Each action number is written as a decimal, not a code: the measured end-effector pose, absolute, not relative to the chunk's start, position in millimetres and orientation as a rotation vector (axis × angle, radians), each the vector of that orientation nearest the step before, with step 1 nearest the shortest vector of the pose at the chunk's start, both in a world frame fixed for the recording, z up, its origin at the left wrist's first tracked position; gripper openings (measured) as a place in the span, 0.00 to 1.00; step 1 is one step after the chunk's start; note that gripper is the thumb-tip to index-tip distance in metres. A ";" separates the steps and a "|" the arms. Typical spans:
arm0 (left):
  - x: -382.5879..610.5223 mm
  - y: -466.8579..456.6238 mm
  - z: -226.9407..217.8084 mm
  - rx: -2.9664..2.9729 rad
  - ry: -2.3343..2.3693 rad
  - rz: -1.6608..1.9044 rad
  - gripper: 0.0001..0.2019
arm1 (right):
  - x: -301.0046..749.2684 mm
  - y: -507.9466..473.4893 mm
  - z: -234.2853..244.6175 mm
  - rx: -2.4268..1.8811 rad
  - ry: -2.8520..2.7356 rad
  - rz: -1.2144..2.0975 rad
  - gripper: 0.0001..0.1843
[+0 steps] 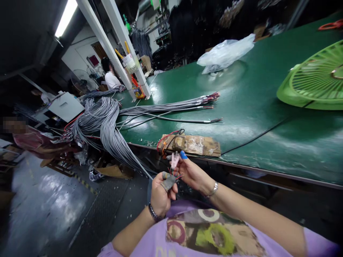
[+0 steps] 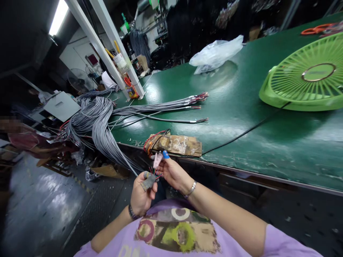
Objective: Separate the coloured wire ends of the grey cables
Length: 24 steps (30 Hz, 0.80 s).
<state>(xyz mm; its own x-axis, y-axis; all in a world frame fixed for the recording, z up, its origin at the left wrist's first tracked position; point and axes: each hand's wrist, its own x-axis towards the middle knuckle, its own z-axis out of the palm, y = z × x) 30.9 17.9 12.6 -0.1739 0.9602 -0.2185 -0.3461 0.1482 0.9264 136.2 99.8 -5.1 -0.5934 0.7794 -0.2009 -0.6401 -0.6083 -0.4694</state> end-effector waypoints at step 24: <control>37.3 18.3 6.5 0.798 1.271 1.470 0.10 | 136.0 101.9 -10.0 -0.581 -0.690 2.075 0.22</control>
<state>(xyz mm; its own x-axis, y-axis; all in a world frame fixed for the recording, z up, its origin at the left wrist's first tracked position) 37.3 18.3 6.5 -0.2886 0.9497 -0.1216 -0.2578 0.0453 0.9651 136.0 101.9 -10.0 -0.5301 0.8344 -0.1510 -0.5776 -0.4857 -0.6561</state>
